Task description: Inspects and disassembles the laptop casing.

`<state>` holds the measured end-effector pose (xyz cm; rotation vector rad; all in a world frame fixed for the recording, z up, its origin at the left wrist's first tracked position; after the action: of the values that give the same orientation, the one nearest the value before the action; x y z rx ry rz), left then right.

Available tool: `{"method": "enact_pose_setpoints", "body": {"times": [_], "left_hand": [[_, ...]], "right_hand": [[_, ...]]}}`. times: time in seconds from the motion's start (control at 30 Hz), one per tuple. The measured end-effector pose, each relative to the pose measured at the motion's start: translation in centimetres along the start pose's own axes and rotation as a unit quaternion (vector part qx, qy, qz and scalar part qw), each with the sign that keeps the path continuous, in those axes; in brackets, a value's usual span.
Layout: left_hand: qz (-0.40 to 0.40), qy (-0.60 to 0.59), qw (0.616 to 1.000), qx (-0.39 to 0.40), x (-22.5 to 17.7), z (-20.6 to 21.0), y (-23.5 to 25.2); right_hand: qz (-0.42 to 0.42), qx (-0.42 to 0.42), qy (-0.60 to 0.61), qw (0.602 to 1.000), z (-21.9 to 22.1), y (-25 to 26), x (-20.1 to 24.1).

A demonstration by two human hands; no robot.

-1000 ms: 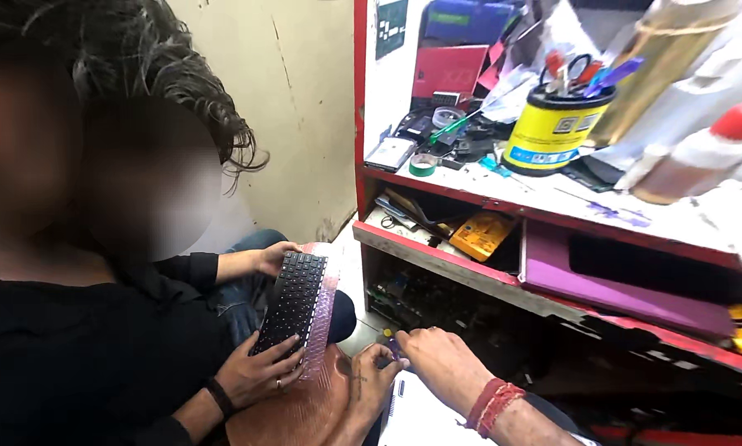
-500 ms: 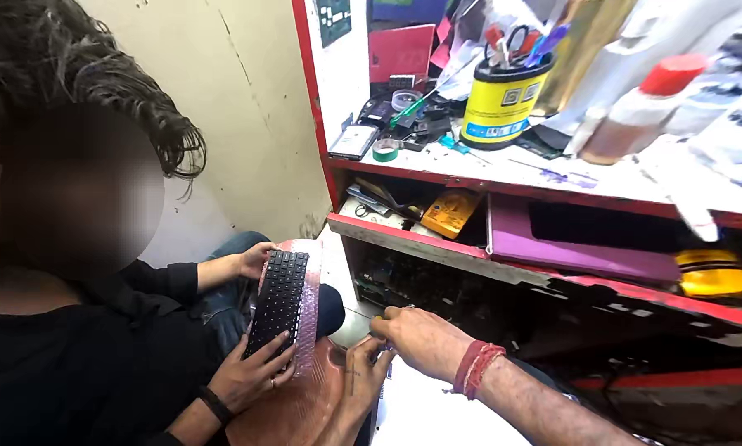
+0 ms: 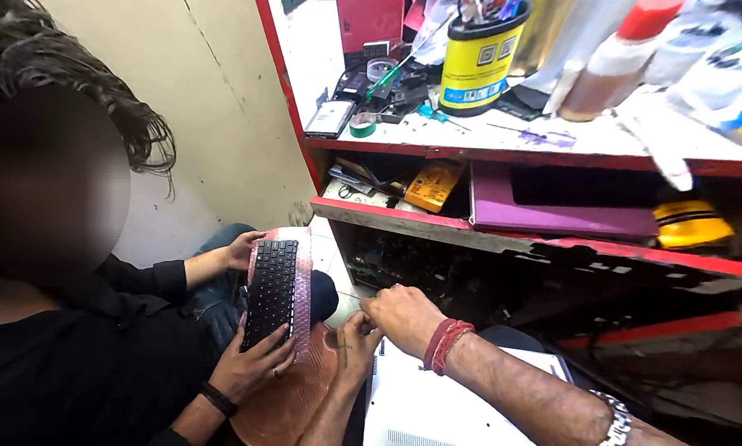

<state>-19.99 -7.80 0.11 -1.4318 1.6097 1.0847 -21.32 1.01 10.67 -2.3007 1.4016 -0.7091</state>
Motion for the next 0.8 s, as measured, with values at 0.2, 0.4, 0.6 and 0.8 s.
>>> {"method": "enact_pose_setpoints", "body": {"times": [0.2, 0.4, 0.6, 0.8], "left_hand": [[0.002, -0.021, 0.999, 0.034, 0.0, -0.3, -0.8], [-0.056, -0.058, 0.997, 0.017, 1.1, -0.1, -0.5], [-0.009, 0.0, 0.999, 0.05, -0.1, -0.6, -0.4], [-0.019, 0.031, 0.997, 0.069, -4.8, -1.2, -0.2]], "right_hand": [[-0.046, -0.026, 0.013, 0.999, -0.2, 0.1, -0.6], [0.046, -0.019, 0.005, 0.999, -0.3, -0.3, -0.2], [-0.009, -0.02, 0.046, 0.999, -0.5, -0.5, -0.1], [-0.001, 0.002, 0.019, 1.0, -0.1, -0.1, 0.0]]}}
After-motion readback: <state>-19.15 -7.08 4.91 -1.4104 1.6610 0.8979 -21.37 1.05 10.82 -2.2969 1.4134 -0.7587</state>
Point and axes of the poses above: each hand's wrist, its own y-axis towards the middle knuckle, its own z-axis out of the palm, x = y × z, the point moved 8 cm from there along y, towards the middle knuckle, and after that the axes turned 4 degrees about x, right-handed, at the moved point
